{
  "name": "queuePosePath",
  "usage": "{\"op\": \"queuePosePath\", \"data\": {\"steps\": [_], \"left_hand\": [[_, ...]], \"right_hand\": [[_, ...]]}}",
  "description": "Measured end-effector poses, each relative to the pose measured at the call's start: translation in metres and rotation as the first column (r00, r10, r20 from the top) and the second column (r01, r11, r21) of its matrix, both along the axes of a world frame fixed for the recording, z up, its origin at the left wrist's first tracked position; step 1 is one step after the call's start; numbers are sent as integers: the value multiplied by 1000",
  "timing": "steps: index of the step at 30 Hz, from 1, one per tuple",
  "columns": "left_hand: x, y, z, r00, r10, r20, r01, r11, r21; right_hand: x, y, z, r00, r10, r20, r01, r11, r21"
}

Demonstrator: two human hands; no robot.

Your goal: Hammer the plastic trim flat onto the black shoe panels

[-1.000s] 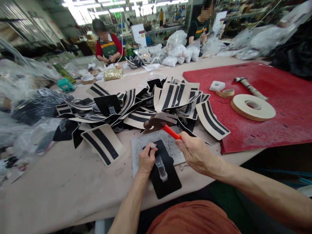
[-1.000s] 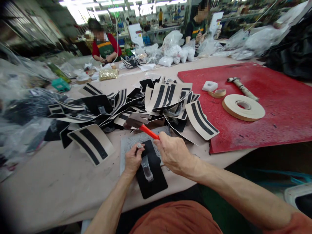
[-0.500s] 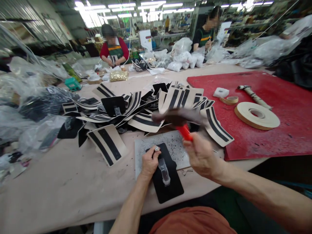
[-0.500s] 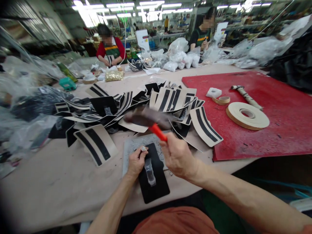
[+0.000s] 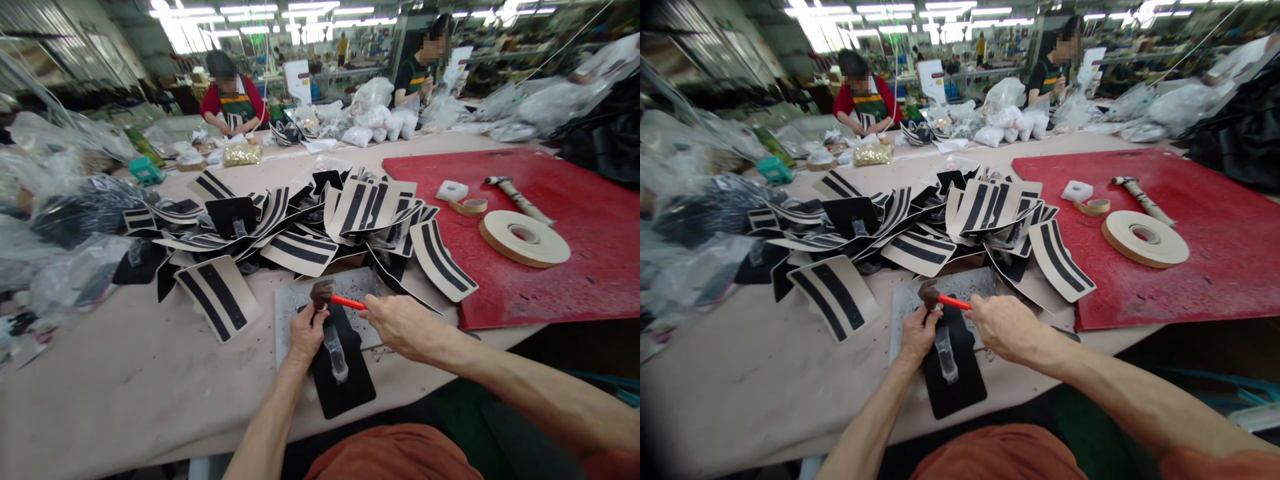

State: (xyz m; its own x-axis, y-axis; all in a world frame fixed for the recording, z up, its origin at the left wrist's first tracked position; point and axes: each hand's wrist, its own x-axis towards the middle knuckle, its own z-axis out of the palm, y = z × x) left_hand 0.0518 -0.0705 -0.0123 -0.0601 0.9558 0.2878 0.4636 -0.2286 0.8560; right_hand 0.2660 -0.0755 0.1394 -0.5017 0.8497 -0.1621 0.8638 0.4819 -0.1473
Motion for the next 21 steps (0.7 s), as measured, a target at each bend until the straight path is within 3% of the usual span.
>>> {"op": "queuePosePath", "data": {"steps": [4, 6, 8, 10, 15, 17, 19, 21], "left_hand": [[0, 0, -1, 999, 0, 35, 1, 1000, -16], [0, 0, -2, 999, -3, 44, 4, 1000, -22], [-1, 0, -2, 999, -2, 48, 4, 1000, -28], [-1, 0, -1, 998, 7, 58, -6, 1000, -25], [0, 0, 2, 998, 13, 61, -11, 1000, -28], [1, 0, 3, 998, 17, 66, -15, 999, -30], [2, -1, 4, 997, 29, 65, -27, 999, -34], [3, -1, 5, 997, 44, 61, -42, 998, -40]], "right_hand": [[1, -1, 0, 984, -136, -111, 146, 986, 83], [3, -3, -3, 991, -104, -81, 110, 991, 72], [7, -4, -7, 1000, -20, -23, 20, 999, 26], [12, -4, -11, 1000, -19, -25, 18, 1000, -9], [22, 13, -40, 930, -280, -239, 220, 943, -251], [23, 21, -59, 910, -345, -230, 259, 906, -334], [21, 26, -74, 916, -377, -139, 323, 896, -304], [16, 26, -81, 934, -350, -64, 337, 929, -155]]}}
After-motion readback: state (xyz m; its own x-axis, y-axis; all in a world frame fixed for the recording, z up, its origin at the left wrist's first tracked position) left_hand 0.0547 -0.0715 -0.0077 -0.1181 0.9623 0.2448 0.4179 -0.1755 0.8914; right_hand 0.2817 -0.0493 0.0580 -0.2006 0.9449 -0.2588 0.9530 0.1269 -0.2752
